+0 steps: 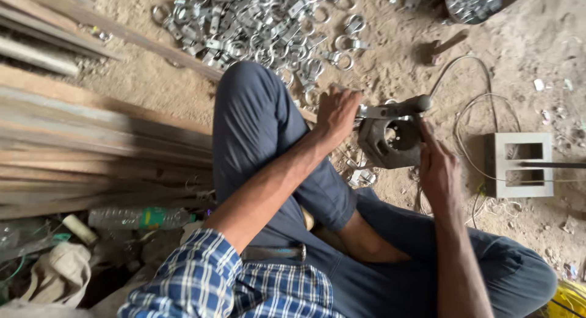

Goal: The person sits on the floor and uses a hammer to strike metal parts placed on a small anvil. They repeatedly pick up metal pieces, position them on the anvil, and hit them with the hammer to shape or secure them.

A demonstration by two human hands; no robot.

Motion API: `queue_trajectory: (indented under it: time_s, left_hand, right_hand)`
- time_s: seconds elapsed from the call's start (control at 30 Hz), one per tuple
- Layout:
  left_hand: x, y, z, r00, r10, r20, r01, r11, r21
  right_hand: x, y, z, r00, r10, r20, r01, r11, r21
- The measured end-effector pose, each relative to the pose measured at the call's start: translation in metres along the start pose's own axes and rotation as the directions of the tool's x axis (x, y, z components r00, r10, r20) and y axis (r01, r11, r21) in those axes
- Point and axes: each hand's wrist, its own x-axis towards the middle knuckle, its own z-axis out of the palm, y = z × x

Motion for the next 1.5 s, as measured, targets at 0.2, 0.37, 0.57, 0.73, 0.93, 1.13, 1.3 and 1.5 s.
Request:
queue_trajectory:
  time_s: [0.2,0.37,0.57,0.73,0.93,1.13,1.3,1.5]
  left_hand:
    - [-0.007,-0.012,0.017,0.998,0.05,-0.035,-0.048,0.998,0.049]
    - [-0.011,-0.016,0.012,0.999,0.001,0.049,0.002,0.997,-0.071]
    - [-0.016,-0.011,-0.005,0.999,-0.034,0.002,0.034,0.999,-0.039]
    - [-0.019,-0.004,-0.032,0.993,-0.049,0.111,0.043,0.997,0.063]
    - [-0.026,-0.017,0.008,0.999,-0.041,0.014,0.041,0.998,0.042]
    - [-0.021,-0.016,0.002,0.994,-0.035,0.107,0.013,0.98,0.2]
    - [-0.017,-0.012,-0.007,0.98,-0.067,0.187,0.035,0.985,0.169]
    - [-0.016,-0.009,-0.015,0.984,-0.059,0.168,0.05,0.997,0.058]
  right_hand:
    - [-0.014,0.024,0.014,0.994,-0.001,-0.106,0.001,1.0,0.002]
    - [-0.01,0.037,0.015,0.933,-0.124,-0.338,0.144,0.989,0.034]
    - [-0.012,0.045,0.015,0.869,-0.219,-0.444,0.251,0.968,0.013]
    - [-0.022,0.051,0.005,0.858,-0.23,-0.459,0.25,0.968,-0.018]
    - [-0.018,0.016,0.011,0.998,0.034,-0.049,-0.033,0.999,0.007]
    - [-0.009,-0.001,0.012,0.999,0.031,0.032,-0.033,0.997,0.069]
    - [-0.01,0.009,0.014,0.994,0.075,0.078,-0.077,0.997,0.018]
    - [-0.009,0.015,0.018,0.981,0.157,0.116,-0.169,0.98,0.106]
